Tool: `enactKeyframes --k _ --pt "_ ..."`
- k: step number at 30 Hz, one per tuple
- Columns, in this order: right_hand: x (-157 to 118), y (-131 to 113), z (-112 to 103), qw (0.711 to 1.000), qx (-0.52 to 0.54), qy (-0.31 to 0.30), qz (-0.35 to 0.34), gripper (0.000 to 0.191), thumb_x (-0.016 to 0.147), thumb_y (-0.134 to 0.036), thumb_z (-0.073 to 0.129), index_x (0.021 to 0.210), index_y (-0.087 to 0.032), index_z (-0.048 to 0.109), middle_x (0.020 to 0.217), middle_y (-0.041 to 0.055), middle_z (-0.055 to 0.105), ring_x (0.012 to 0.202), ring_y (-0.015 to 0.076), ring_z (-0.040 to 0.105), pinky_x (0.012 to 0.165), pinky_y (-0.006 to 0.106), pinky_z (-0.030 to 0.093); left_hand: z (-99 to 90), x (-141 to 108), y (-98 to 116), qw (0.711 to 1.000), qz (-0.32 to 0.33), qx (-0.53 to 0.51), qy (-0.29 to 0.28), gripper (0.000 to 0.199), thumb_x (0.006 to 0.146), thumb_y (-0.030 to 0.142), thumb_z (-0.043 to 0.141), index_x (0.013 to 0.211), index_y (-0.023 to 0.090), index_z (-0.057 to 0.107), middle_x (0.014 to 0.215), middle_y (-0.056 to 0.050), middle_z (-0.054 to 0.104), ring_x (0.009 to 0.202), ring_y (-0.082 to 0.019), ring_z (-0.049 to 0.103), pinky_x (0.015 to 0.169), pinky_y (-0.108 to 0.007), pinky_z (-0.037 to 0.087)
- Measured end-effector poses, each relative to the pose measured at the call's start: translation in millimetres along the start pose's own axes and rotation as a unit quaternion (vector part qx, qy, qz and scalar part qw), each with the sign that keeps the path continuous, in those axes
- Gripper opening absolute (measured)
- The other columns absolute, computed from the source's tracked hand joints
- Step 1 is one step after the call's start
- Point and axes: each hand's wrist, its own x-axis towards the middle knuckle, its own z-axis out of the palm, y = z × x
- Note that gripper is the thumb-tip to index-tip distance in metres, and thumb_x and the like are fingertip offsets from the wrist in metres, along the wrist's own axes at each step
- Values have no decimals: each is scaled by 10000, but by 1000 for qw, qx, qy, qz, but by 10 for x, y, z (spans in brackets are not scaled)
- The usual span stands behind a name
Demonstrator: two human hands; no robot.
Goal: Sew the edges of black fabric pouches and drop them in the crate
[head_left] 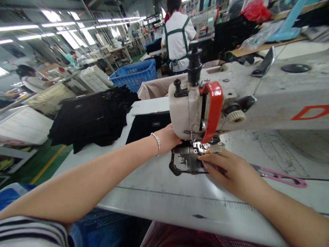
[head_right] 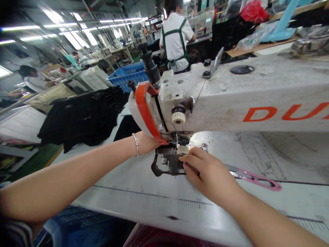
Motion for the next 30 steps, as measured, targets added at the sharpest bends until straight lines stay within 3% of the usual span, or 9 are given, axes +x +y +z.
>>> enactKeyframes --k 4,6,11,15,21,24,27,29,30 --pt "-17 -3 31 1000 -23 -5 -15 293 916 -219 501 1187 -233 610 1089 79 626 942 206 629 799 375 553 -169 -211 306 986 -104 65 -109 476 853 429 633 1204 122 540 1082 -134 661 980 -270 658 888 -387 512" --pt "-22 -6 57 998 -43 3 -38 350 900 -208 523 1245 -240 579 1164 78 616 1017 219 616 850 401 545 -174 -303 452 982 -125 87 -113 557 829 495 639 1211 105 528 1097 -165 642 1023 -310 633 885 -434 515" --pt "-26 -19 86 992 -58 2 -111 318 891 -175 530 1185 -241 632 1210 78 619 1069 236 602 894 451 527 67 -509 644 999 25 19 4 366 938 118 440 1304 115 458 1352 -135 513 1319 -225 424 1084 -405 423" --pt "-32 -34 82 990 -65 4 -121 289 893 -185 531 1150 -230 654 1174 84 634 1049 244 610 868 456 541 184 -605 629 999 31 -36 21 456 914 38 377 1361 121 407 1415 -119 464 1384 -183 342 1142 -404 378" --pt "-15 -44 102 992 -85 -16 -94 324 915 -200 493 1212 -218 622 1230 98 604 1086 263 593 875 479 533 188 -481 358 997 43 -55 18 442 884 30 422 1311 133 474 1361 -126 497 1336 -196 413 1119 -390 397" --pt "5 -32 102 993 -81 -20 -87 353 908 -207 510 1249 -228 596 1254 94 594 1101 254 590 896 469 524 88 -420 317 997 22 -72 6 384 903 50 415 1253 153 535 1292 -118 552 1271 -180 488 1092 -369 419" --pt "-12 -46 65 997 -41 -3 -60 325 893 -203 538 1210 -222 606 1203 77 625 1083 226 596 923 441 513 -97 -526 664 995 -20 -69 -66 456 911 296 537 1336 141 473 1405 -165 468 1353 -257 401 1114 -456 370" --pt "-65 -83 37 999 -16 7 -44 249 891 -213 548 1122 -213 640 1171 77 633 1080 223 587 925 441 509 -163 -715 1090 991 -48 -53 -110 936 756 587 656 1465 108 276 1506 -228 294 1415 -365 252 1117 -563 307" --pt "-104 -111 29 999 -13 8 -43 218 895 -218 545 1083 -214 655 1169 81 628 1085 227 577 924 449 505 -157 -833 1316 990 -44 -42 -126 1037 711 626 675 1491 125 210 1536 -226 217 1426 -391 195 1117 -594 280"
